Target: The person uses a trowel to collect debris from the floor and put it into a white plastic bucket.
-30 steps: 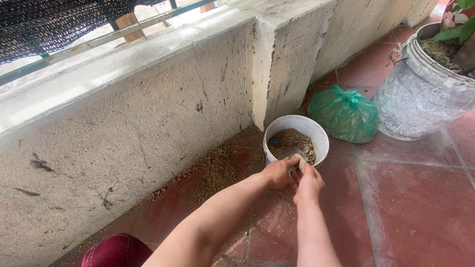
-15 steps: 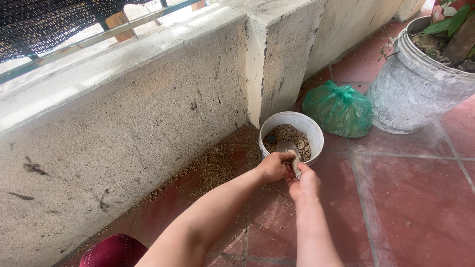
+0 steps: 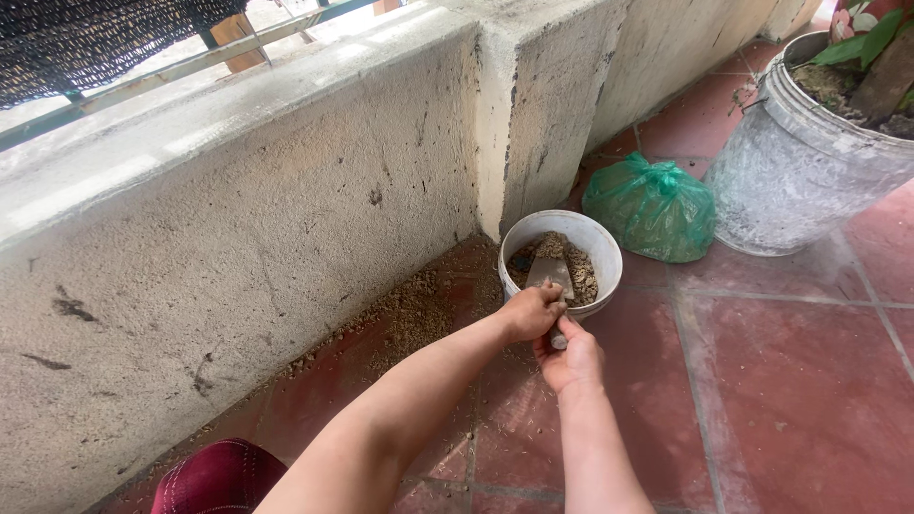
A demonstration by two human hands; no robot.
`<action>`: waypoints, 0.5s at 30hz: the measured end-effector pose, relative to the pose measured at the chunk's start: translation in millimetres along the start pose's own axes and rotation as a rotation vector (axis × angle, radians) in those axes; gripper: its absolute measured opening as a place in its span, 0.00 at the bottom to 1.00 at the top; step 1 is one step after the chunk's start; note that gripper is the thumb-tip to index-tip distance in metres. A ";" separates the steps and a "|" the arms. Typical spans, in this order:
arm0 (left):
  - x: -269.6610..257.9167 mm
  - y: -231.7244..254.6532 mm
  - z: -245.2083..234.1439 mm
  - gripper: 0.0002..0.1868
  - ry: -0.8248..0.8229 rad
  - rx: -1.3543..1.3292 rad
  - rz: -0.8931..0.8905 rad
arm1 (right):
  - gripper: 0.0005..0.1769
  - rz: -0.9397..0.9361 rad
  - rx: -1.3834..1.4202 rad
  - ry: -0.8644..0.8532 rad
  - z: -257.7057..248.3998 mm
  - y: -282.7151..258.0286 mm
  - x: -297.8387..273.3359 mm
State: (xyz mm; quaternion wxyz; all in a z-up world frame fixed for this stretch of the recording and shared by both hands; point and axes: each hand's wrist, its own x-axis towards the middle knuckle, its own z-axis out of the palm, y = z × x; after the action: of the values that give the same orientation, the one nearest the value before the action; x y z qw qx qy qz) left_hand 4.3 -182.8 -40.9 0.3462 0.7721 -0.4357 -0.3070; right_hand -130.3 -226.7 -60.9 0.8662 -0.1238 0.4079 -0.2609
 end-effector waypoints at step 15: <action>15.2 -14.4 15.0 0.31 -0.037 0.152 0.009 | 0.06 -0.081 0.037 0.110 1.2 2.2 19.3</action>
State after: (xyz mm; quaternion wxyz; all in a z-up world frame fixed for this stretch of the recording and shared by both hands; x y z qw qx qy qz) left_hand 5.8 -194.8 -63.6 0.2798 0.7885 -0.4674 -0.2856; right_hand -118.4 -235.6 -73.5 0.8332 -0.1096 0.4448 -0.3099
